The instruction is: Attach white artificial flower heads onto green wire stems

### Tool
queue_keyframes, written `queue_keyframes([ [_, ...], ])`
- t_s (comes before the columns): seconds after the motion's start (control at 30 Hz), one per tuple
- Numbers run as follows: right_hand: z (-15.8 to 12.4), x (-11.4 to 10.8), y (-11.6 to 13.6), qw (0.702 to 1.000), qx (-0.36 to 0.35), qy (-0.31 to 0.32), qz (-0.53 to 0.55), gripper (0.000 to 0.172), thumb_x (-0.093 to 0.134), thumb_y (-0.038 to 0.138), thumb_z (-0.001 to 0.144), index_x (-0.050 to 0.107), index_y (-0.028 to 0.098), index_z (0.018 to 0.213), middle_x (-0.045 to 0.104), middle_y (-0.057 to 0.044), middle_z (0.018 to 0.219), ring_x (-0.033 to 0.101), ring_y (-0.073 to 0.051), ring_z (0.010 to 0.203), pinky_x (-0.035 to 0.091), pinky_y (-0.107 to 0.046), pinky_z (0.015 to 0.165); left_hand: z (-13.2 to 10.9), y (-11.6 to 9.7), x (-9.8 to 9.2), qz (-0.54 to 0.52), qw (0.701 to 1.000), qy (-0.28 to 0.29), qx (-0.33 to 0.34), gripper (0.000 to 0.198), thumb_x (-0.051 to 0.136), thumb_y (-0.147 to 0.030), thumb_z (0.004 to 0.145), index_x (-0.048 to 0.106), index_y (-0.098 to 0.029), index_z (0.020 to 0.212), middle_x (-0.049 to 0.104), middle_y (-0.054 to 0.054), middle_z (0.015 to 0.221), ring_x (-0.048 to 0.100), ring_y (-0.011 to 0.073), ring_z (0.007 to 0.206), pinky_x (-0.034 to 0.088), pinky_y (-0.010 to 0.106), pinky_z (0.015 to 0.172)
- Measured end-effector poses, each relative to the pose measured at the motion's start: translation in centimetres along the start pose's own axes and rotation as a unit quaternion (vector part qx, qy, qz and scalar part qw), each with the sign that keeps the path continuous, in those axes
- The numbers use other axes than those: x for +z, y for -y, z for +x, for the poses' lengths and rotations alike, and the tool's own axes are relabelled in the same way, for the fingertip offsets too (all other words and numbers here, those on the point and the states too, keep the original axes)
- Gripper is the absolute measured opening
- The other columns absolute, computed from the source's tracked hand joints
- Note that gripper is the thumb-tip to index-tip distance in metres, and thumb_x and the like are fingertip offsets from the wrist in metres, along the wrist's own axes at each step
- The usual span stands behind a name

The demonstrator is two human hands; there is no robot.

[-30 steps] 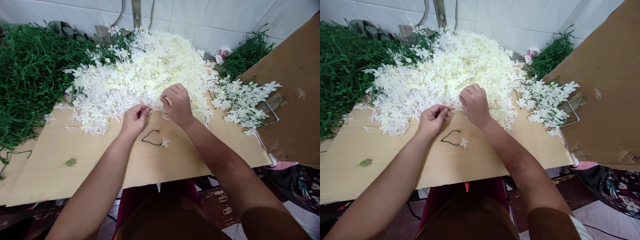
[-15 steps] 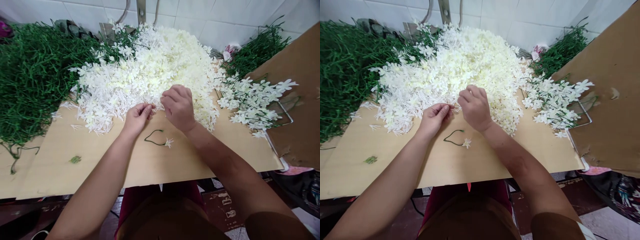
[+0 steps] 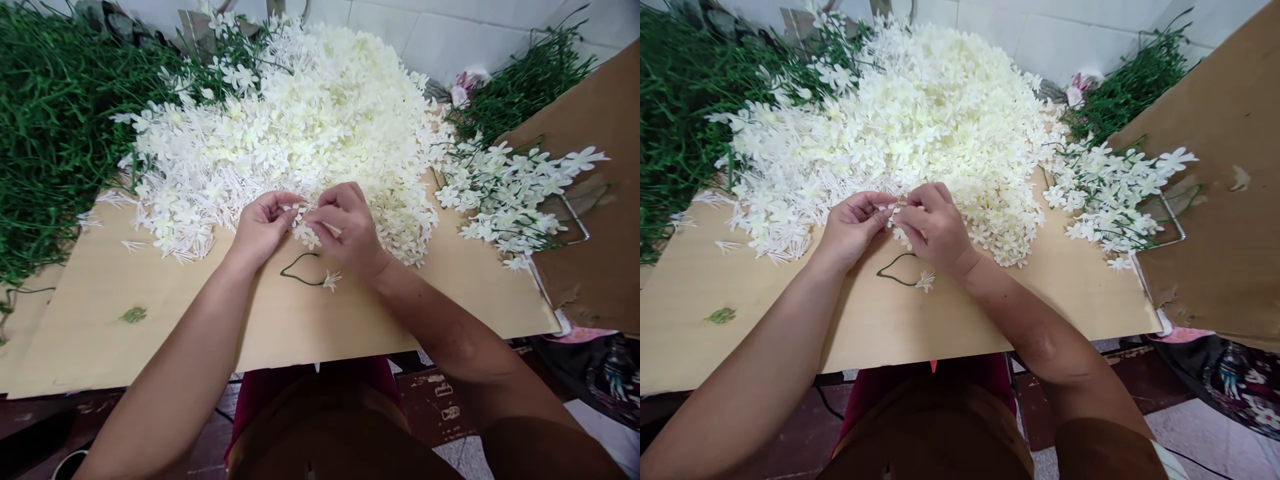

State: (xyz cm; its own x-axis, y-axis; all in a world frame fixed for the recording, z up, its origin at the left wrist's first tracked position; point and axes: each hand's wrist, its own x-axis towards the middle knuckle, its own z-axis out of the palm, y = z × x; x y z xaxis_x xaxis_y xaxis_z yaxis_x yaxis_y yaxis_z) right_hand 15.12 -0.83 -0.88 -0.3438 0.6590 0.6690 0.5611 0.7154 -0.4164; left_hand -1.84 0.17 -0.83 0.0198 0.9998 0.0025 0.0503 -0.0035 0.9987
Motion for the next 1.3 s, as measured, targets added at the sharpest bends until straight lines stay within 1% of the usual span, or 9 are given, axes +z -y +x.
queue_keyframes([
  [0.2, 0.3, 0.5, 0.1, 0.951, 0.195, -0.032, 0.236, 0.011, 0.068, 0.03, 0.087, 0.068, 0.019, 0.088, 0.069, 0.0, 0.082, 0.062, -0.012, 0.074, 0.051, -0.027, 0.067, 0.1, -0.4, 0.5, 0.001, 0.998, -0.047, -0.028, 0.013, 0.073, -0.007, 0.069, 0.068, -0.017, 0.076, 0.057, -0.005, 0.055, 0.051, 0.0089, 0.051, 0.042, 0.022, 0.053],
  [0.43, 0.5, 1.2, 0.6, 0.953, 0.194, -0.016, 0.233, 0.005, 0.067, 0.022, 0.084, 0.065, 0.018, 0.081, 0.068, -0.001, 0.08, 0.063, -0.013, 0.078, 0.054, -0.03, 0.076, 0.1, 0.0, 0.2, 0.041, 0.997, -0.063, 0.004, 0.016, 0.072, -0.005, 0.074, 0.064, -0.017, 0.067, 0.057, -0.005, 0.059, 0.046, 0.0069, 0.053, 0.037, 0.021, 0.053],
  [0.5, 0.5, 1.3, 0.9, 0.944, 0.208, 0.012, 0.255, 0.003, 0.065, 0.019, 0.082, 0.063, 0.018, 0.081, 0.066, -0.001, 0.079, 0.063, -0.013, 0.076, 0.054, -0.03, 0.074, 0.1, -0.1, 0.1, 0.044, 0.996, -0.073, 0.001, 0.016, 0.07, -0.006, 0.077, 0.063, -0.017, 0.068, 0.056, -0.005, 0.059, 0.045, 0.0069, 0.053, 0.038, 0.021, 0.054],
  [0.67, 0.7, 1.3, 1.1, 0.87, 0.276, 0.167, 0.374, 0.006, 0.062, 0.019, 0.082, 0.057, 0.018, 0.079, 0.06, 0.003, 0.069, 0.061, -0.011, 0.065, 0.054, -0.027, 0.062, 0.4, -0.3, -0.1, 0.03, 0.994, -0.109, -0.007, 0.018, 0.066, -0.006, 0.081, 0.06, -0.018, 0.07, 0.054, -0.006, 0.059, 0.049, 0.0076, 0.052, 0.043, 0.021, 0.055],
  [0.73, 0.9, 1.2, 0.6, 0.886, 0.262, 0.166, 0.346, 0.006, 0.064, 0.016, 0.08, 0.058, 0.018, 0.076, 0.061, 0.002, 0.069, 0.059, -0.01, 0.066, 0.053, -0.027, 0.065, 0.6, -0.3, -0.2, 0.027, 0.993, -0.114, -0.005, 0.017, 0.066, -0.005, 0.081, 0.06, -0.018, 0.071, 0.054, -0.006, 0.06, 0.05, 0.0076, 0.052, 0.044, 0.021, 0.056],
  [0.8, 1.0, 1.0, -0.1, 0.909, 0.247, 0.115, 0.315, 0.007, 0.066, 0.017, 0.079, 0.06, 0.017, 0.076, 0.063, 0.002, 0.072, 0.059, -0.01, 0.068, 0.053, -0.028, 0.07, 0.6, -0.2, -0.2, 0.027, 0.993, -0.113, -0.001, 0.016, 0.065, -0.004, 0.08, 0.061, -0.018, 0.073, 0.056, -0.006, 0.06, 0.05, 0.0074, 0.052, 0.045, 0.021, 0.056],
  [0.97, 1.0, 0.8, -0.8, 0.927, 0.23, 0.008, 0.297, 0.008, 0.067, 0.025, 0.083, 0.061, 0.02, 0.081, 0.067, -0.001, 0.084, 0.065, -0.014, 0.083, 0.057, -0.033, 0.083, 0.5, -0.2, -0.1, 0.038, 0.996, -0.083, -0.011, 0.016, 0.065, -0.002, 0.078, 0.063, -0.017, 0.074, 0.06, -0.005, 0.06, 0.055, 0.008, 0.054, 0.045, 0.02, 0.056],
  [1.13, 0.5, 1.7, -0.6, 0.961, 0.191, -0.008, 0.199, 0.007, 0.065, 0.019, 0.082, 0.063, 0.02, 0.075, 0.069, -0.004, 0.092, 0.065, -0.017, 0.092, 0.056, -0.038, 0.09, 0.2, -0.1, 0.2, 0.048, 0.997, -0.059, -0.012, 0.017, 0.066, 0.0, 0.076, 0.064, -0.017, 0.072, 0.06, -0.004, 0.059, 0.057, 0.0095, 0.057, 0.046, 0.023, 0.059],
  [1.3, 0.1, 2.6, -1.1, 0.961, 0.204, -0.017, 0.185, 0.006, 0.064, 0.02, 0.082, 0.064, 0.019, 0.075, 0.069, -0.006, 0.096, 0.066, -0.017, 0.091, 0.058, -0.033, 0.081, 0.0, -0.2, 0.4, 0.052, 0.998, -0.035, -0.016, 0.017, 0.065, -0.001, 0.078, 0.064, -0.017, 0.071, 0.062, -0.003, 0.059, 0.058, 0.0101, 0.057, 0.046, 0.023, 0.059],
])
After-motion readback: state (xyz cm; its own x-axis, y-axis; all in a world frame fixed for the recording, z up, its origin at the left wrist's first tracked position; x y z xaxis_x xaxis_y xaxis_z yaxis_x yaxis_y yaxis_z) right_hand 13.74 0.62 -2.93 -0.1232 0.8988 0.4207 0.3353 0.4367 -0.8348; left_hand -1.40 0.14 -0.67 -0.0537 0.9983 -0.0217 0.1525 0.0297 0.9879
